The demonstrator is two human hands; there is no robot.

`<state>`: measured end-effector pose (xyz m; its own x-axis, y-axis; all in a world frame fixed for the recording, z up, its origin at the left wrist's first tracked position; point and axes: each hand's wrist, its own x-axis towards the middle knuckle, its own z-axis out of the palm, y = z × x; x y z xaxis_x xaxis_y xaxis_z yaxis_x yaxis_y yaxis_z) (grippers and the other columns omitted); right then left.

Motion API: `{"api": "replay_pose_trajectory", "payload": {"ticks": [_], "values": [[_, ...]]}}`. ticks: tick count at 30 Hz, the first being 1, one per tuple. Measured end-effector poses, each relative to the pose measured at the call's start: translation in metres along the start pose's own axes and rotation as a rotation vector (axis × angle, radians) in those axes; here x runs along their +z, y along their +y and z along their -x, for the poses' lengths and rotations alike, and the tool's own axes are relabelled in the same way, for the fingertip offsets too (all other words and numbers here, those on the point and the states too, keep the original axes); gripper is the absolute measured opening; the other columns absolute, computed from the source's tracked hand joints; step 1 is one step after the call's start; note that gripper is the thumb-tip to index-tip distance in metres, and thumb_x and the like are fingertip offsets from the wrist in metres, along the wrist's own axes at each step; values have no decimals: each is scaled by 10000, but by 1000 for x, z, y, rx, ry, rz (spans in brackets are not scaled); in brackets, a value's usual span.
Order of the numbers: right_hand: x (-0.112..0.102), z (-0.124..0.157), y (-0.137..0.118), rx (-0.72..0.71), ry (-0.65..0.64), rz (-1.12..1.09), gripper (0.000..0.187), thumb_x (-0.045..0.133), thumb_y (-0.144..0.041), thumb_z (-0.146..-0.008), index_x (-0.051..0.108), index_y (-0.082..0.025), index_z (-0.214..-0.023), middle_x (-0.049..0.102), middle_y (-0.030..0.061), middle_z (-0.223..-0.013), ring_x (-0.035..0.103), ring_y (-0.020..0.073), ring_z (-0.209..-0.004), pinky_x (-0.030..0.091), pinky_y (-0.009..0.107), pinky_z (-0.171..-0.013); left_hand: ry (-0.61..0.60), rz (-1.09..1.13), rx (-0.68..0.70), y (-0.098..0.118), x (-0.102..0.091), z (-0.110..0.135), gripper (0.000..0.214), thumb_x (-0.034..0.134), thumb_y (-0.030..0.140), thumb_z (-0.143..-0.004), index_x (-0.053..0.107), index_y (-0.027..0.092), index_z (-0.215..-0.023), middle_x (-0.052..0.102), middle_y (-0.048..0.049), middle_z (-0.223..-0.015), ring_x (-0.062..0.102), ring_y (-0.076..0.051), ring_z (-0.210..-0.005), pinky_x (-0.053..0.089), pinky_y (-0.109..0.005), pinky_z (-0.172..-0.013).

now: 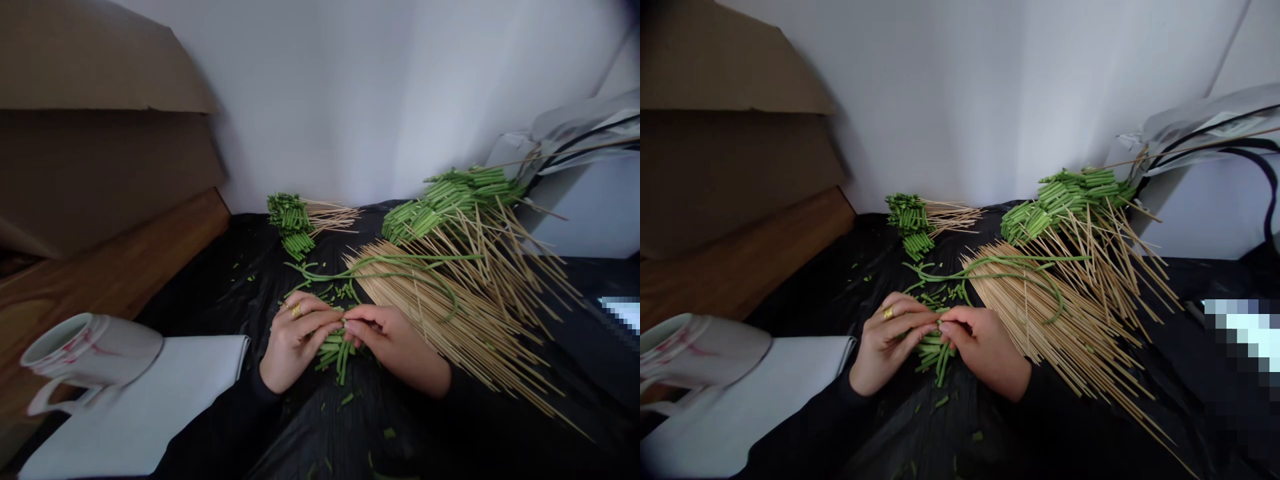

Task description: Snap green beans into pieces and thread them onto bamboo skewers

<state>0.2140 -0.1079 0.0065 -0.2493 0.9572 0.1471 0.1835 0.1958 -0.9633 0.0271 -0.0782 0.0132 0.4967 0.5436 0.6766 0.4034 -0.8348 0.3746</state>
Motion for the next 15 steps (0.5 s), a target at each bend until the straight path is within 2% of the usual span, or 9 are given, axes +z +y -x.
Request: {"api": "replay_pose_trajectory", "payload": {"ticks": [5, 9, 12, 14, 15], "values": [[3, 1, -1, 78, -33, -161, 119, 529, -235, -869, 633, -177, -877, 669, -3, -731, 596, 116, -616, 483, 254, -613, 23, -83, -10, 6, 1, 3, 90, 681, 114, -803, 676, 181, -862, 662, -34, -809, 550, -173, -831, 461, -315, -770], [3, 3, -5, 89, 14, -224, 115, 539, -273, -866, 603, -178, -847, 636, -20, -679, 594, 113, -609, 475, 246, -603, -36, -100, 27, 12, 1, 4, 85, 639, 98, -826, 637, 169, -871, 649, -49, -847, 537, -176, -840, 447, -324, -778], [-5, 1, -8, 62, 129, -174, 143, 540, -307, -873, 605, -182, -846, 625, -22, -667, 581, 112, -602, 463, 240, -588, -148, -41, 75, 20, 1, 3, 62, 614, 112, -844, 630, 170, -860, 648, -51, -834, 545, -181, -828, 440, -327, -765], [-14, -2, -9, 49, 211, -146, 165, 550, -331, -871, 610, -179, -861, 644, -10, -693, 575, 113, -603, 462, 242, -589, -270, -3, 138, 26, 2, 2, 47, 621, 171, -852, 633, 170, -806, 645, -46, -780, 557, -181, -787, 437, -324, -731], [-19, -4, -10, 44, 234, -136, 174, 554, -341, -871, 613, -177, -865, 649, -5, -703, 573, 115, -606, 461, 243, -592, -328, 14, 175, 29, 3, 2, 104, 628, 216, -853, 631, 169, -760, 645, -43, -753, 560, -178, -756, 435, -322, -712]]}}
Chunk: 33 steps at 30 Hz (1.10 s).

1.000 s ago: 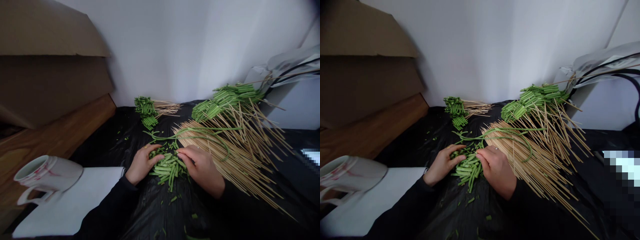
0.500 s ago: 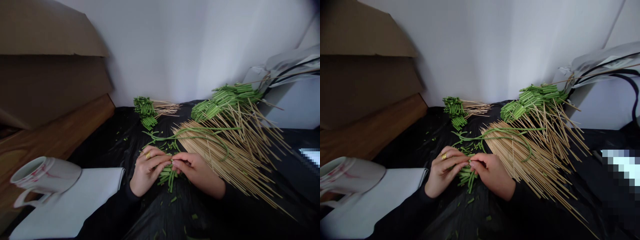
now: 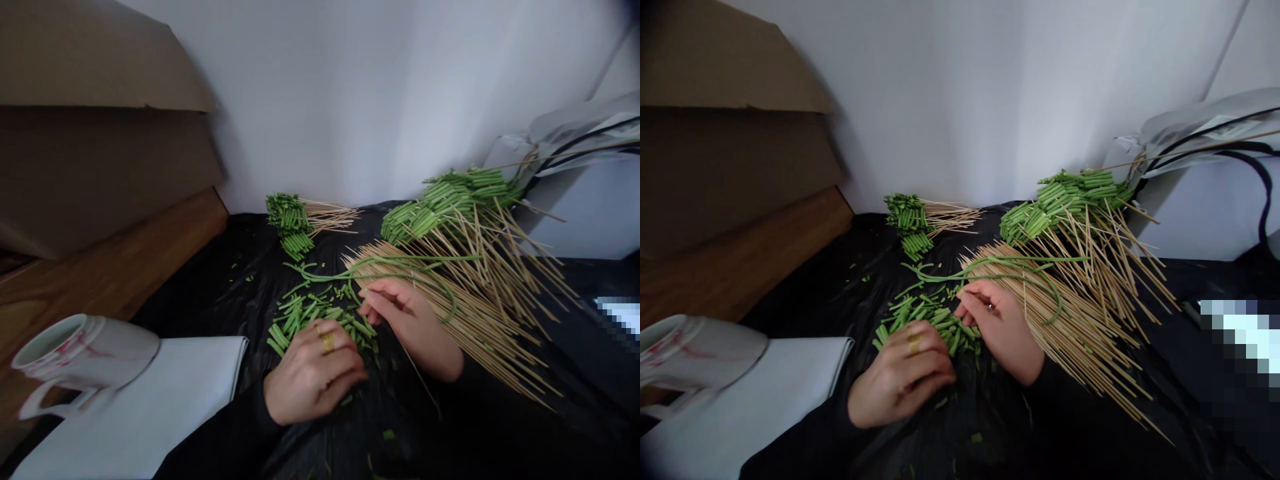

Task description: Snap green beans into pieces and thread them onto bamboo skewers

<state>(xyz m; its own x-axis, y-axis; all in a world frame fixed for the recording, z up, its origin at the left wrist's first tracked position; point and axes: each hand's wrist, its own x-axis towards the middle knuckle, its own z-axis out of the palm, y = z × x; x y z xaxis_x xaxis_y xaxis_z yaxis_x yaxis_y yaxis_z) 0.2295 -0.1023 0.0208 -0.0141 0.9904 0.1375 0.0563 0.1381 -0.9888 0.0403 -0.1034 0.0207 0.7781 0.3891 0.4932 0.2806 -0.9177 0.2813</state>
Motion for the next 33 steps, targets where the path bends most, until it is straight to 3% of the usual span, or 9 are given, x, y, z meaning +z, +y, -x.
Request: {"api": "replay_pose_trajectory", "payload": {"ticks": [2, 4, 7, 9, 13, 15, 19, 26, 33], "values": [[-8, -4, -2, -13, -25, 32, 180, 553, -345, -873, 625, -180, -877, 647, -7, -707, 570, 117, -609, 453, 243, -586, -50, 26, 49, 4, 2, -1, 200, 642, 284, -848, 623, 165, -688, 652, -41, -734, 564, -168, -710, 434, -315, -685], [-13, -5, -3, -26, -146, 115, 176, 543, -330, -878, 647, -188, -880, 647, -11, -707, 568, 121, -615, 442, 247, -586, 19, 45, 4, 1, 1, -1, 146, 641, 266, -850, 658, 165, -745, 671, -43, -775, 584, -163, -734, 448, -299, -697], [-13, -2, -2, -87, -411, 391, 223, 538, -314, -890, 668, -192, -756, 626, -17, -647, 542, 122, -605, 396, 252, -583, 244, 9, -249, -19, -8, 4, 159, 573, 178, -886, 682, 175, -1002, 681, -59, -897, 613, -160, -832, 468, -274, -750], [-11, 1, 1, -161, -477, 628, 303, 552, -331, -893, 641, -183, -645, 605, -11, -612, 519, 122, -603, 356, 261, -588, 315, -113, -469, -43, -19, 12, 186, 536, 190, -898, 696, 181, -992, 669, -62, -904, 613, -165, -828, 465, -281, -756], [-5, 4, 9, -259, -357, 944, 354, 523, -339, -927, 609, -169, -629, 620, 15, -660, 535, 134, -659, 326, 279, -632, 68, -315, -782, -87, -42, 34, 146, 601, 263, -822, 734, 204, -836, 667, -45, -831, 606, -206, -795, 442, -312, -734], [-3, 4, 12, -272, -338, 991, 347, 493, -323, -946, 605, -170, -656, 629, 17, -689, 552, 137, -683, 330, 278, -647, 47, -313, -852, -97, -49, 42, 174, 586, 309, -823, 735, 221, -847, 677, -35, -845, 600, -194, -760, 434, -302, -712], [1, 5, 16, -307, -331, 1026, 298, 487, -302, -950, 614, -178, -712, 648, 22, -753, 580, 153, -750, 346, 279, -676, -3, -291, -889, -95, -52, 44, 224, 555, 377, -828, 736, 247, -845, 688, -22, -883, 601, -184, -743, 425, -288, -696], [6, 9, 25, -431, -300, 1051, 257, 522, -263, -929, 624, -183, -707, 642, 20, -732, 572, 161, -721, 350, 298, -664, -272, -169, -975, -94, -54, 49, 155, 621, 373, -756, 719, 264, -809, 706, -3, -784, 636, -210, -754, 417, -274, -634], [8, 10, 26, -498, -255, 1006, 257, 511, -250, -935, 640, -187, -721, 642, 23, -724, 562, 162, -719, 349, 302, -664, -107, -115, -747, -90, -51, 40, 148, 511, 280, -852, 630, 198, -821, 672, -29, -834, 604, -186, -781, 428, -281, -718]]}}
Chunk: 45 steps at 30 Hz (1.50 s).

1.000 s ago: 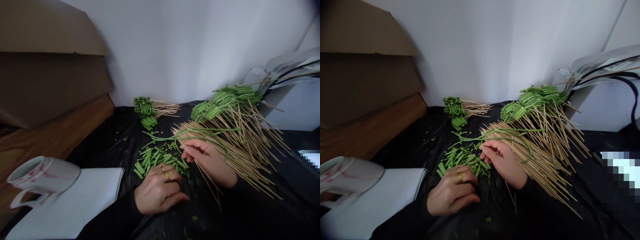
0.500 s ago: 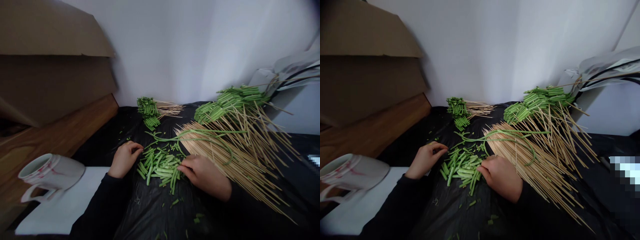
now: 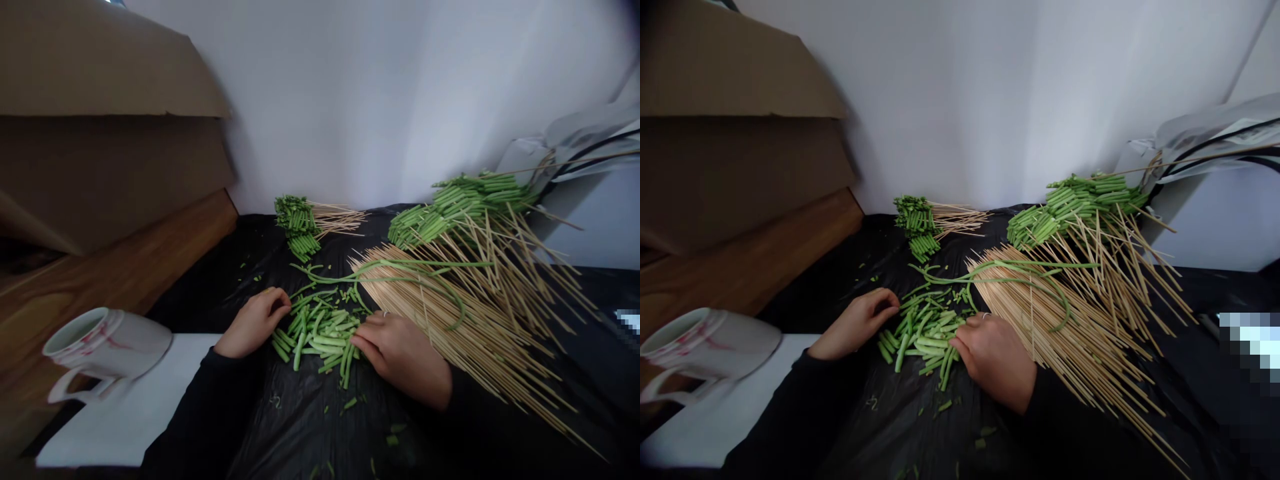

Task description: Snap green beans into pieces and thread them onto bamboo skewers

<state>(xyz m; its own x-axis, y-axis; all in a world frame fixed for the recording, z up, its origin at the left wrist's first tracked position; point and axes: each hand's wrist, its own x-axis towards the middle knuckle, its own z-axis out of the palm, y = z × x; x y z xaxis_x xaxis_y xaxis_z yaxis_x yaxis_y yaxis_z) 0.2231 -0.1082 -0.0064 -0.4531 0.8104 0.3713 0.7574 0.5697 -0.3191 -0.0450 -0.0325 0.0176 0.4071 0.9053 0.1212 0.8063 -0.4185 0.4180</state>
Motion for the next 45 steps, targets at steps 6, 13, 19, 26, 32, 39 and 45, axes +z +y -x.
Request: {"api": "replay_pose_trajectory", "payload": {"ticks": [6, 13, 19, 26, 32, 39, 45], "values": [[4, 1, -3, -13, 43, 52, 291, 490, -254, -945, 604, -182, -688, 624, 29, -712, 544, 170, -719, 335, 313, -673, 78, 298, -4, 9, 3, -4, 189, 542, 333, -866, 631, 167, -847, 663, -20, -790, 597, -162, -752, 450, -258, -706], [2, 0, 0, -11, 205, 84, 302, 460, -255, -956, 624, -187, -711, 604, 37, -703, 512, 179, -721, 319, 326, -681, -44, 601, -13, 16, 6, -5, 213, 625, 335, -825, 685, 133, -853, 698, -46, -781, 616, -154, -731, 482, -271, -719], [3, -1, 4, 8, 248, 100, 308, 449, -250, -959, 617, -183, -709, 597, 37, -699, 515, 177, -719, 334, 320, -701, -46, 610, -22, 16, 7, -5, 264, 642, 377, -813, 723, 139, -893, 729, -67, -818, 648, -180, -762, 512, -300, -748], [5, 0, 4, 5, 258, 86, 300, 447, -250, -958, 634, -180, -734, 599, 42, -700, 516, 185, -722, 348, 328, -705, -63, 620, -21, 21, 7, -4, 256, 657, 373, -799, 743, 151, -894, 743, -73, -856, 660, -200, -800, 528, -321, -771], [6, 2, 2, 25, 340, -43, 201, 457, -257, -956, 632, -159, -974, 641, 56, -785, 557, 200, -783, 404, 339, -747, -66, 622, 10, 23, 9, -5, 216, 677, 339, -786, 746, 156, -878, 739, -73, -881, 660, -198, -820, 518, -311, -781], [8, 3, 0, 67, 468, -158, 355, 478, -302, -950, 468, -165, -1277, 672, 61, -880, 619, 195, -799, 477, 342, -749, -39, 649, 16, 20, 8, -5, 231, 677, 356, -783, 741, 153, -873, 732, -74, -875, 651, -196, -809, 514, -311, -769], [10, 3, -2, 8, 441, -56, 352, 472, -250, -950, 469, -137, -1283, 685, 81, -895, 622, 216, -810, 477, 359, -744, 335, 451, -139, -7, 6, -10, 323, 595, 371, -834, 687, 146, -1047, 712, -76, -909, 631, -186, -767, 498, -307, -744]]}}
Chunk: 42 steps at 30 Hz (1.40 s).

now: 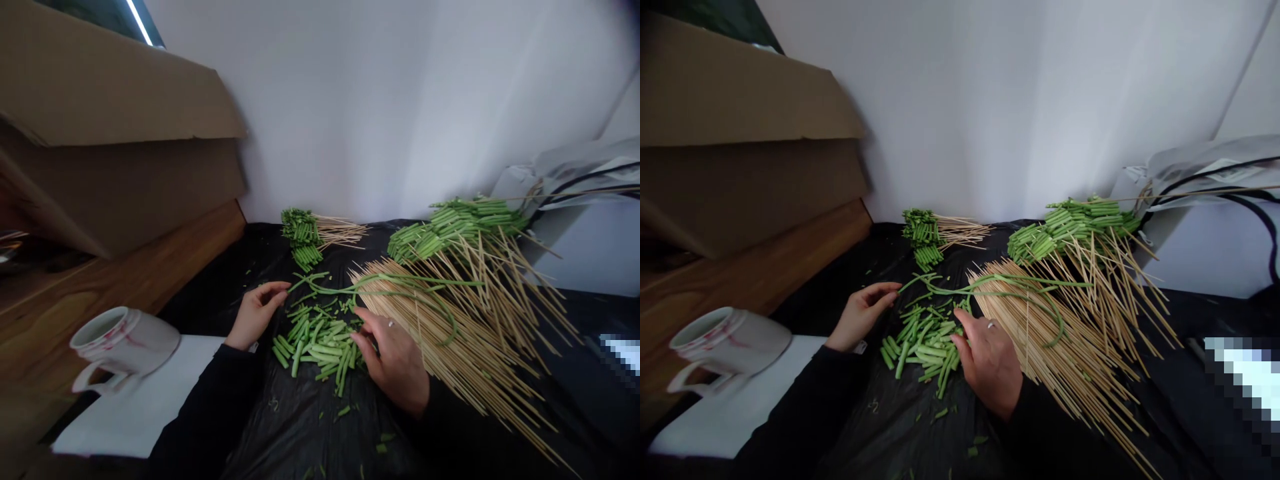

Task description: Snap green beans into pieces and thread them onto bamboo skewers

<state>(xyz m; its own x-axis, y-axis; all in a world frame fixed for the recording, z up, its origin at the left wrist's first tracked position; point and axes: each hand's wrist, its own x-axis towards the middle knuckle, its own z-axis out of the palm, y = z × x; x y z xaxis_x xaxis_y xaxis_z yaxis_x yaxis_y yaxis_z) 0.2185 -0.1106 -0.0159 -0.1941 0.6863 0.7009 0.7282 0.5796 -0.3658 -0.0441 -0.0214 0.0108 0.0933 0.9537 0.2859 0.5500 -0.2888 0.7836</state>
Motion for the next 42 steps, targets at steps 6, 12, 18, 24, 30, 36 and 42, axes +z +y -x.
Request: {"api": "replay_pose_trajectory", "payload": {"ticks": [6, 12, 18, 24, 30, 36, 42], "values": [[6, 5, -6, -107, -31, -15, 325, 470, -169, -937, 488, -125, -1258, 688, 87, -881, 618, 209, -755, 461, 357, -718, 192, -586, 125, -24, -4, -6, 279, 446, 262, -908, 685, 195, -1036, 662, -77, -1025, 607, -224, -964, 446, -313, -843], [8, 9, -7, -85, -27, -23, 310, 475, -124, -921, 512, -127, -1228, 694, 94, -874, 620, 220, -763, 451, 367, -714, 353, -835, 42, -29, -11, -7, 300, 428, 257, -916, 672, 201, -1081, 658, -89, -1022, 594, -259, -981, 441, -320, -747], [10, 9, -10, -127, -29, -3, 283, 449, -118, -928, 538, -99, -1196, 671, 73, -769, 595, 209, -705, 427, 372, -705, 350, -860, -5, -39, -8, -8, 270, 462, 285, -902, 688, 214, -1030, 647, -61, -1043, 608, -225, -954, 456, -299, -719], [11, 9, -4, -145, -91, 27, 304, 448, -127, -929, 530, -79, -1218, 645, 64, -767, 566, 217, -732, 401, 386, -729, 282, -799, -38, -47, -6, -12, 256, 476, 306, -887, 707, 226, -965, 651, -36, -1047, 625, -207, -931, 473, -290, -726], [12, 10, 1, -114, -159, 65, 247, 441, -119, -927, 583, -116, -1130, 634, 55, -766, 542, 213, -733, 380, 377, -733, 305, -691, -28, -56, -5, -12, 273, 482, 340, -882, 711, 216, -964, 650, -47, -1022, 626, -211, -909, 472, -303, -797], [13, 11, 2, -129, -162, 63, 231, 423, -127, -938, 597, -131, -1090, 607, 44, -733, 525, 206, -720, 358, 365, -730, 52, -667, 121, -32, -19, -25, 251, 510, 342, -881, 726, 221, -926, 660, -54, -992, 596, -221, -948, 452, -335, -867], [13, 9, 6, -148, -152, 70, 233, 430, -113, -933, 594, -111, -1098, 594, 49, -734, 512, 204, -717, 358, 355, -714, -166, -773, 258, -14, 11, -69, 298, 511, 176, -862, 693, 240, -1089, 667, -59, -1063, 558, -222, -1003, 437, -336, -880]]}}
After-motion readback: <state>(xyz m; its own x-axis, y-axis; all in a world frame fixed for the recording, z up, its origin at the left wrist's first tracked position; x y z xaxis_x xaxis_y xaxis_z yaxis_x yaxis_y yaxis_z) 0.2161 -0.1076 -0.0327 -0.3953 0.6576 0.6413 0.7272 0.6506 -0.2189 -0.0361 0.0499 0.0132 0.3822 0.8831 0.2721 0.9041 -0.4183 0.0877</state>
